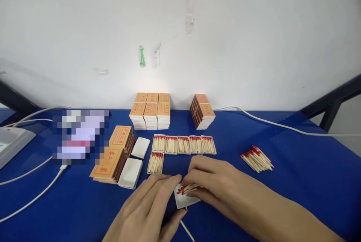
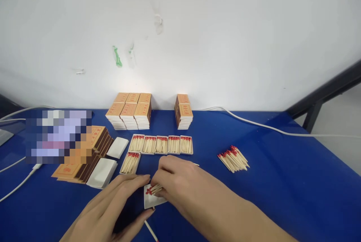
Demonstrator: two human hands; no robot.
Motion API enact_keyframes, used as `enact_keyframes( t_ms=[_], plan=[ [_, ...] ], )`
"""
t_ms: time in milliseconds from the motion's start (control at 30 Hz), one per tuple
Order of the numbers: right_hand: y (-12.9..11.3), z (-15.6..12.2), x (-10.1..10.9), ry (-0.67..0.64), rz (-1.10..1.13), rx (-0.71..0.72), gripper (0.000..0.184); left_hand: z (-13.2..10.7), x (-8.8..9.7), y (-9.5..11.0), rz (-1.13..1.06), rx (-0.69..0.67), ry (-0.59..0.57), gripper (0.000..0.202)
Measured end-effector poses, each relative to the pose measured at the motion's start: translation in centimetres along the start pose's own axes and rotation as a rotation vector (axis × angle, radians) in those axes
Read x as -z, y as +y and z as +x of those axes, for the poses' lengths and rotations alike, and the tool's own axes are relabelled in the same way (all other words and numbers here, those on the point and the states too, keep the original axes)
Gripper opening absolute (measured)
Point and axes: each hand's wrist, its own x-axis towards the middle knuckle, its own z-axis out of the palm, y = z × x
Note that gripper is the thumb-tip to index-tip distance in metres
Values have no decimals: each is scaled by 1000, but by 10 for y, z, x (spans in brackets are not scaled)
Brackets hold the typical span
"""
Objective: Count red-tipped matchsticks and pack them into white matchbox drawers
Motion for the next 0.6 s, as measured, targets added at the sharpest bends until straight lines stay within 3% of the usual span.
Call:
enact_keyframes(
  t_ms=[167,233,433,600],
  plan=[
    [0,5,-20,19,-344,148,28,3,0,0,-89,-1,1,26],
    [0,6,-24,48,-372,155,27,1,0,0,-97,7,8,25],
    [7,-2,-5,76,202,-59,9,-3,-1,-1,-79,34,23,30],
    [15,-9,6,108,277,-138,10,0,3,1,-122,33,6,24]
  ],
)
